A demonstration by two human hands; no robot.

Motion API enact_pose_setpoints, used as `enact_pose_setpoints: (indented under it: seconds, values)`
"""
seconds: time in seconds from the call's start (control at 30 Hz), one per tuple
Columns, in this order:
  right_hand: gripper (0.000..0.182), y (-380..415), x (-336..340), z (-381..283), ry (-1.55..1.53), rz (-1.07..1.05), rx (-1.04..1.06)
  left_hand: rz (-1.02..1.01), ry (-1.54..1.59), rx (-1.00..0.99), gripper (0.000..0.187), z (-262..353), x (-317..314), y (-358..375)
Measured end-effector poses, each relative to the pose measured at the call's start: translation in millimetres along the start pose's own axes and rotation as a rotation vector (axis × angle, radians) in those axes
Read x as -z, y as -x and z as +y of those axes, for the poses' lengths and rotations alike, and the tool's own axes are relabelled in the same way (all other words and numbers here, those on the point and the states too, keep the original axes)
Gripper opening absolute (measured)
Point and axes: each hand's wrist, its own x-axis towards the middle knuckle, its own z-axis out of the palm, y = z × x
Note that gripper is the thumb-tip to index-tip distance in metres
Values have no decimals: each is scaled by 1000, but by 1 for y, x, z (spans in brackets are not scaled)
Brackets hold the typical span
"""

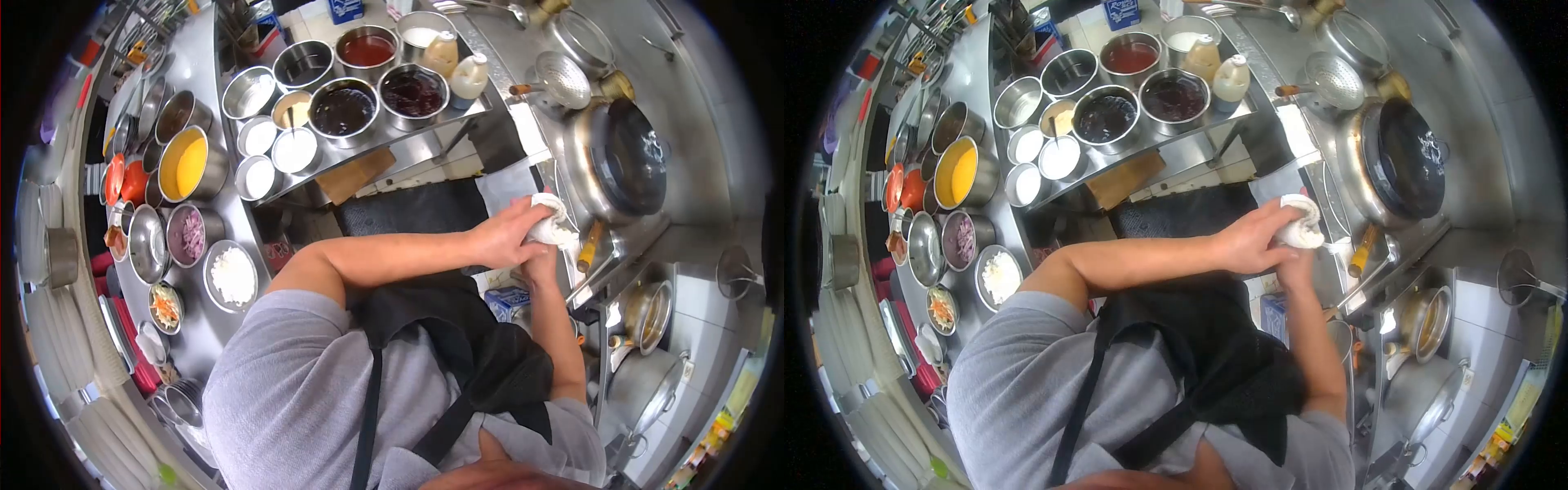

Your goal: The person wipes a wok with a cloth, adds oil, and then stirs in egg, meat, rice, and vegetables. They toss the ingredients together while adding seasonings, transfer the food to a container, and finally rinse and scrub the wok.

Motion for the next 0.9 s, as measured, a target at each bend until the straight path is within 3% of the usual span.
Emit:
enact_pose_setpoints:
  seconds: [0.07, 0.13, 0.2, 0.27, 0.3, 0.33, 0.4, 0.47, 0.53, 0.57, 0.63, 0.67, 0.77, 0.83, 0.87, 0.9]
  values:
    - [74, 8, -11, -11, 16, -20, -86, -26, -7, -27, 64, 12, 19, 10]
    - [78, 15, -43, -57, 420, -99, 107, -113, -50, -207, 73, 24, 40, 14]
    - [82, 23, -50, -75, 323, -67, 155, -249, -17, -229, 80, 53, 76, 9]
    - [84, 40, -42, -86, 118, 1, 126, -393, 13, -388, 82, 88, 105, 0]
    - [100, 48, -46, -104, 182, -35, 31, -406, 18, -409, 82, 103, 118, -6]
    - [100, 51, -48, -117, 189, -23, 47, -465, -66, -460, 81, 117, 131, -13]
    - [97, 54, -54, -139, 117, -284, 177, -532, -161, -523, 81, 142, 141, -29]
    - [89, 51, -62, -156, 81, -440, 185, -439, 13, -981, 83, 162, 127, -47]
    - [82, 43, -68, -167, 50, -564, 139, -528, 129, -1012, 61, 174, 107, -57]
    - [78, 40, -69, -171, 41, -621, 111, -768, 196, -935, 45, 176, 96, -64]
    - [72, 36, -70, -175, 27, -709, 57, -981, 354, -809, 16, 181, 82, -64]
    - [68, 35, -69, -176, 22, -741, 33, -993, 355, -817, 16, 178, 76, -66]
    - [60, 32, -58, -173, 15, -771, -19, -863, 217, -781, 20, 163, 62, -71]
    - [56, 32, -48, -167, 2, -739, -43, -666, 105, -604, 16, 153, 61, -80]
    - [56, 31, -40, -161, -1, -734, -42, -672, 107, -604, 16, 147, 57, -85]
    - [53, 26, -29, -149, 1, -599, -48, -554, 83, -638, 17, 140, 52, -90]
